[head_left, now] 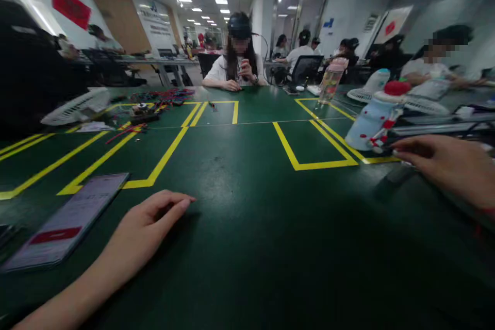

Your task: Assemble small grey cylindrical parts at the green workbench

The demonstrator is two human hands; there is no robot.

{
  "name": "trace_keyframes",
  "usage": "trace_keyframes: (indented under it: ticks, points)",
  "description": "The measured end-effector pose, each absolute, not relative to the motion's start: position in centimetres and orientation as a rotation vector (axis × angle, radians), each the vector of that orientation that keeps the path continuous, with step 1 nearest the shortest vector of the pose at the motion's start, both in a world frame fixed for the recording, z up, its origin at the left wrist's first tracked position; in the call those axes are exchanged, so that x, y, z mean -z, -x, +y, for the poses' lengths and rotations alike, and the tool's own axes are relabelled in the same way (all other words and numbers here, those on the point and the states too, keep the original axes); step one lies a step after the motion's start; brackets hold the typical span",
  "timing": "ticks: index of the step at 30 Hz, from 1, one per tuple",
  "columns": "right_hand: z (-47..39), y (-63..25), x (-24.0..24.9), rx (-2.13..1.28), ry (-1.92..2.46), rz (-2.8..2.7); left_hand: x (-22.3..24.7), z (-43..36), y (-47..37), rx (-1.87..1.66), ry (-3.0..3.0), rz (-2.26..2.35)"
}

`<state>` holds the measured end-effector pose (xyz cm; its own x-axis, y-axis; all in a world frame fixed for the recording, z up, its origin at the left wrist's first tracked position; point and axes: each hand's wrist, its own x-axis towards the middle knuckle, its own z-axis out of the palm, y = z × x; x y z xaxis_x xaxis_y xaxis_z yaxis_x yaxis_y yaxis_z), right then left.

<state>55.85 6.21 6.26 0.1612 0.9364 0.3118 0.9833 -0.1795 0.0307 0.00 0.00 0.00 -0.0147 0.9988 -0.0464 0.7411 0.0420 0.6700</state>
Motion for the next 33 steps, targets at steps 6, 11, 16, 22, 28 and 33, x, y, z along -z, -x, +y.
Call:
trace_keyframes:
  ticks: [6, 11, 16, 22, 28, 33]
  points:
    - [6.5, -58.2, -6.5, 0.189, 2.359, -1.889, -0.2, 0.1, -0.3, -0.631, -1.733, 1.808]
    - [6.0, -57.4, -7.6, 0.115, 2.432, -1.73, -0.3, -0.1, -0.1, -0.63, -1.729, 1.805]
    - [5.4, -56.3, -8.5, -0.002, 2.466, -1.589, -0.5, -0.2, -0.1, -0.605, -1.724, 1.818]
    - [5.2, -55.4, -8.5, -0.048, 2.42, -1.556, -0.4, -0.2, -0.1, -0.609, -1.723, 1.816]
    - [5.2, -56.5, -8.2, -0.074, 2.386, -1.548, -0.4, -0.2, -0.2, -0.622, -1.736, 1.814]
    - [5.6, -56.9, -7.6, -0.035, 2.365, -1.482, -0.3, -0.2, -0.2, -0.635, -1.738, 1.804]
